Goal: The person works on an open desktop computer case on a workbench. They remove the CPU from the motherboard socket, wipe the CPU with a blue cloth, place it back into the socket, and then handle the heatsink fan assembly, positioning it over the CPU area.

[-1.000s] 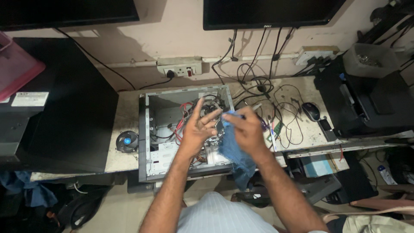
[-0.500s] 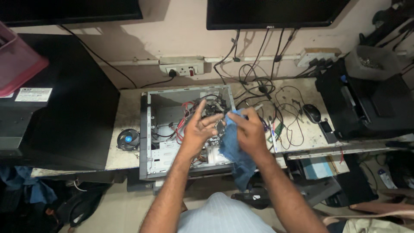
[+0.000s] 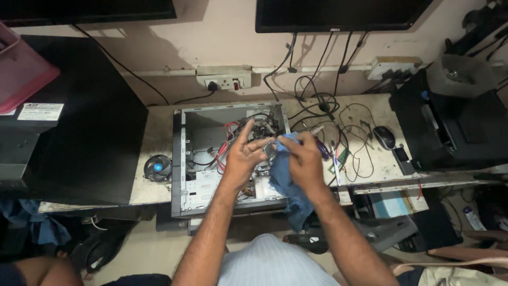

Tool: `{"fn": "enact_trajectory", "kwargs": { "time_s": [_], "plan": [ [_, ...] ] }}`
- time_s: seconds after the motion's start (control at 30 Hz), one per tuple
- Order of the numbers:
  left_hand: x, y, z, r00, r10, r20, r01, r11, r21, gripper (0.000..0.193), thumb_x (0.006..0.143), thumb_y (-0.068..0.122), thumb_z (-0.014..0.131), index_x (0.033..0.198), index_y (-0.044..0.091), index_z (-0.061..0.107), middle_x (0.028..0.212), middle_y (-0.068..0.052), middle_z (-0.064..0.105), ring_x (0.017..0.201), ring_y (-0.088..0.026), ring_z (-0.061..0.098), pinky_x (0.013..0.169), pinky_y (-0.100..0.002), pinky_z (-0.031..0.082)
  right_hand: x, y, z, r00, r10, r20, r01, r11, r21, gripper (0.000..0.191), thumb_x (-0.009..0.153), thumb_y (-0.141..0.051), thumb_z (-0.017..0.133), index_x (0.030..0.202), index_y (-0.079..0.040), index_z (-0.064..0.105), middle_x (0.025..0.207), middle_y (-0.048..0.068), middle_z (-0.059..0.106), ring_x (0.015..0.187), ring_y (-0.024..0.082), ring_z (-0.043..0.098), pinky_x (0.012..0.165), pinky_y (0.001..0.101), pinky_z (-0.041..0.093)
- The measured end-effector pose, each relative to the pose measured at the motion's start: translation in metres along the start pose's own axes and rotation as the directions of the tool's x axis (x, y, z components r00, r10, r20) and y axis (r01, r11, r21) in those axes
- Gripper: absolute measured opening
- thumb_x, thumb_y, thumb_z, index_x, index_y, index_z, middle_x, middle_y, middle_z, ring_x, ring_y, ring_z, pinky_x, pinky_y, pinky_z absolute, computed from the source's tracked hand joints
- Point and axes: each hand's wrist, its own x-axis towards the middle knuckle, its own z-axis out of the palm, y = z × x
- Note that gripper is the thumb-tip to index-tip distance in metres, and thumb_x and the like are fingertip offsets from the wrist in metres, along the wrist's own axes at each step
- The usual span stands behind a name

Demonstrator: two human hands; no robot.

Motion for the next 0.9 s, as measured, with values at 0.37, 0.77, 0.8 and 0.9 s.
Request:
{"fn": "enact_trajectory", "kwargs": {
  "time_s": [0.37,0.77,0.8,0.9],
  "plan": [
    [0.003,0.003,0.003,0.996,0.067,-0.052,-0.078,0.965,-0.252,0.095,0.085,-0.008,0.072,0.165,0.004,0.021,0.134,-0.029,0.063,0.114,-0.031,0.069,0.087,-0.031,0.056,-0.022,-0.002,0.021,0.996,-0.066,0.063,0.070,0.995,-0.071,0.059,0.080,0.009,0.062,0.135,-0.014,0.068,0.104,0.017,0.060,0.088,0.035,0.063,0.075,0.0407,0.053],
    [0.008,0.002,0.007,0.989,0.089,-0.115,-0.124,0.931,-0.343,0.090,0.087,-0.008,0.069,0.164,0.005,0.023,0.135,-0.028,0.060,0.121,-0.036,0.066,0.098,-0.039,0.058,-0.030,0.006,0.033,0.993,-0.102,0.053,0.104,0.994,-0.030,0.064,0.077,0.013,0.058,0.136,-0.009,0.066,0.104,0.019,0.059,0.088,0.034,0.061,0.074,0.0387,0.051],
    [0.010,0.003,0.006,0.989,0.094,-0.111,-0.128,0.930,-0.344,0.090,0.087,-0.007,0.069,0.163,0.006,0.023,0.136,-0.028,0.060,0.121,-0.036,0.066,0.096,-0.039,0.058,-0.031,0.006,0.034,0.991,-0.125,0.054,0.126,0.992,-0.010,0.064,0.075,0.013,0.057,0.135,-0.009,0.067,0.103,0.018,0.059,0.088,0.033,0.061,0.075,0.0384,0.052],
    [0.013,0.003,0.004,0.990,0.101,-0.101,-0.131,0.921,-0.368,0.088,0.087,-0.006,0.068,0.162,0.009,0.024,0.136,-0.028,0.060,0.121,-0.036,0.066,0.094,-0.039,0.058,-0.033,0.009,0.034,0.997,-0.068,-0.033,0.070,0.995,0.069,0.060,0.078,0.015,0.054,0.132,-0.007,0.068,0.103,0.016,0.062,0.091,0.029,0.063,0.075,0.0360,0.052]
  ]
}}
